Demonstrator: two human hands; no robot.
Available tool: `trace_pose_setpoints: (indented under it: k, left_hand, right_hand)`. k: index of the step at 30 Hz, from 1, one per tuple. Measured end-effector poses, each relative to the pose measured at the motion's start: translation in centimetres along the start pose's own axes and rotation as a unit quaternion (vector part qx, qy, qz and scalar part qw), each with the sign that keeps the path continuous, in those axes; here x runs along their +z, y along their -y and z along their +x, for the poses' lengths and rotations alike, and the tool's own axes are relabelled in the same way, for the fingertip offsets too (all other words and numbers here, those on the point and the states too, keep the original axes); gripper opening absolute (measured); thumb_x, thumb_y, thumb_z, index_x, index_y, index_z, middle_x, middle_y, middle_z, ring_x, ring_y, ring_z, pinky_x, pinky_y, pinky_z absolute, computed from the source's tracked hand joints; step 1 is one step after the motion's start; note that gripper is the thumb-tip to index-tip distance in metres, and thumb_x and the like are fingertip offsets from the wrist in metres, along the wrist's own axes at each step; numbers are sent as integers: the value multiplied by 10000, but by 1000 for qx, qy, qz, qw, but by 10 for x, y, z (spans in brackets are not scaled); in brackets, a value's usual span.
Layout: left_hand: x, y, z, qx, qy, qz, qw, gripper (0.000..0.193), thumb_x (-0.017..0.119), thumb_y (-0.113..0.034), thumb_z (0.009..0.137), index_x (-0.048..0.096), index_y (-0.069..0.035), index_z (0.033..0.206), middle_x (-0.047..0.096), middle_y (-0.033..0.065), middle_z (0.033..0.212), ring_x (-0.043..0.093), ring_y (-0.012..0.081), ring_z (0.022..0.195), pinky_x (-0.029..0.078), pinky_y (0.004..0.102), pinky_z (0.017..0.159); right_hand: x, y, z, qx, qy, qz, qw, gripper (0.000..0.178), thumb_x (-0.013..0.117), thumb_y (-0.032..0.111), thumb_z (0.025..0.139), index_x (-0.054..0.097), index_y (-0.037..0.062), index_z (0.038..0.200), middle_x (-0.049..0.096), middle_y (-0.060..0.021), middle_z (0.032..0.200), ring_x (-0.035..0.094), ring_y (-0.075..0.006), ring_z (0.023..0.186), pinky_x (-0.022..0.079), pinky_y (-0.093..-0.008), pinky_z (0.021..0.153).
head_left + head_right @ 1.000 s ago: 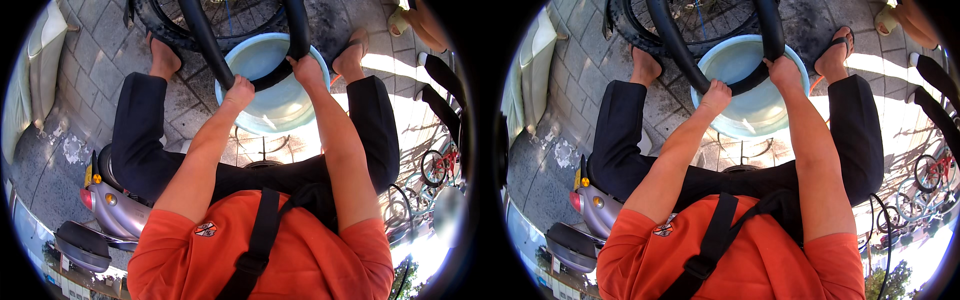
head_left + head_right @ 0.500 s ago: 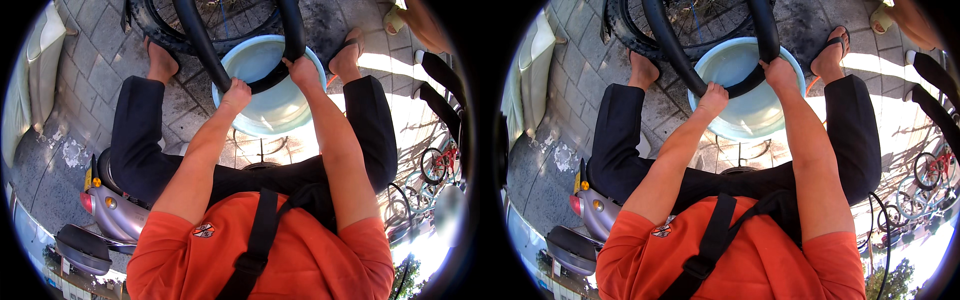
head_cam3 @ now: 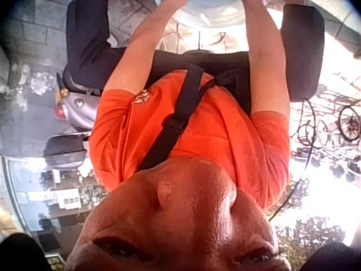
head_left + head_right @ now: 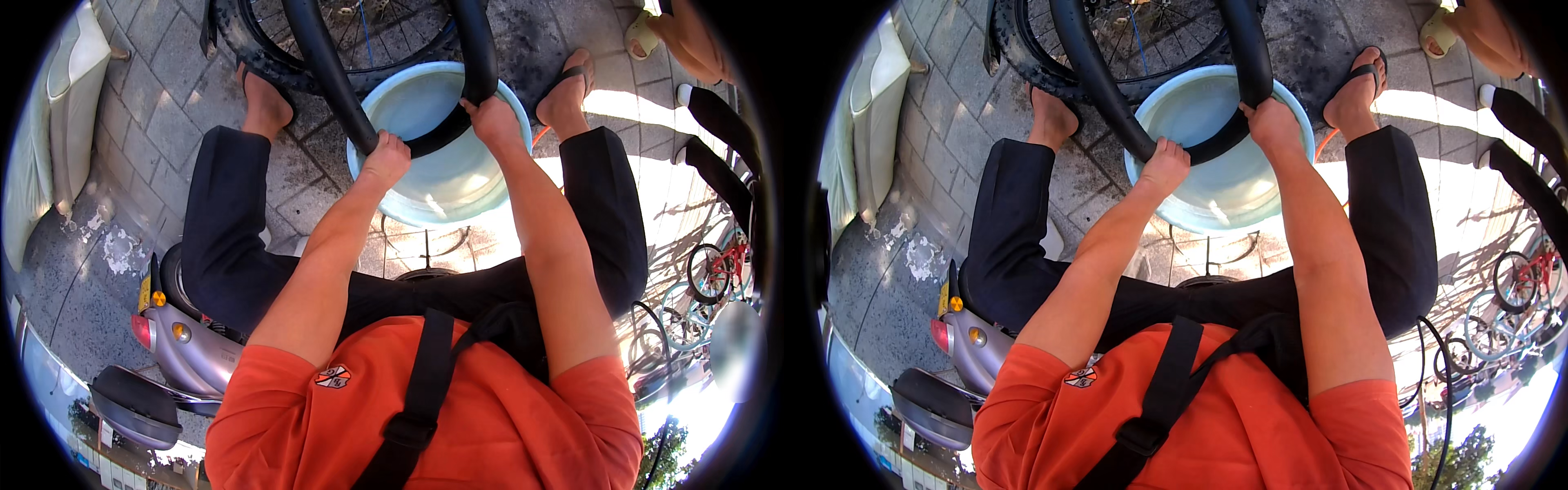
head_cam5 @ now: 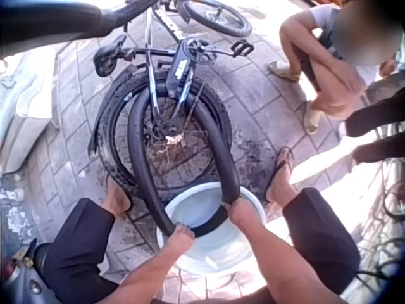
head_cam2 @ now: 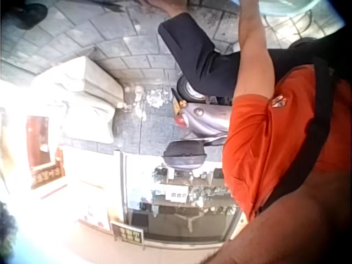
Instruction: The person inflates a bicycle inner tube using a hand pump and repeatedly submerges it in a basin of water to locate air leaks. The person rotates the tube to check different sections for bubbles.
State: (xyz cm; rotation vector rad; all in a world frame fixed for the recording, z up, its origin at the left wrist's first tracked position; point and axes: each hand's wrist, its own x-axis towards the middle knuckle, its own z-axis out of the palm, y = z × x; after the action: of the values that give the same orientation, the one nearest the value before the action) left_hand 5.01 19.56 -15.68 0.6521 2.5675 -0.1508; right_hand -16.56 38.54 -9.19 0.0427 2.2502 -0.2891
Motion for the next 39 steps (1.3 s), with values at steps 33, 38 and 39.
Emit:
trace_pose_setpoints:
  k: [33, 38, 39]
  left_hand:
    - [-54, -7, -29, 6, -35, -68, 997, 144, 658, -155, 889, 733, -79, 985, 706, 98, 991, 650, 286, 1028, 424, 453, 1074]
    - [-84, 10, -53, 20, -86, -134, 987, 171, 725, -199, 905, 745, -79, 1025, 712, 80, 1013, 643, 281, 1055, 428, 412, 1061]
    - [-89, 15, -58, 17, -97, -161, 982, 192, 756, -197, 880, 741, -80, 1032, 707, 82, 1014, 646, 288, 1069, 436, 420, 1066]
  right_hand:
    - [-12, -19, -6, -33, 61, 22, 997, 521, 766, 496, 954, 798, -14, 1058, 788, -219, 957, 776, -375, 858, 587, -483, 813]
    - [-86, 5, -56, -15, 101, -4, 995, 560, 804, 528, 866, 803, 15, 1089, 794, -132, 914, 759, -261, 670, 607, -380, 715]
    - [-93, 4, -58, -12, 101, -15, 995, 571, 810, 538, 851, 803, 20, 1092, 796, -125, 910, 759, -263, 670, 610, -375, 718]
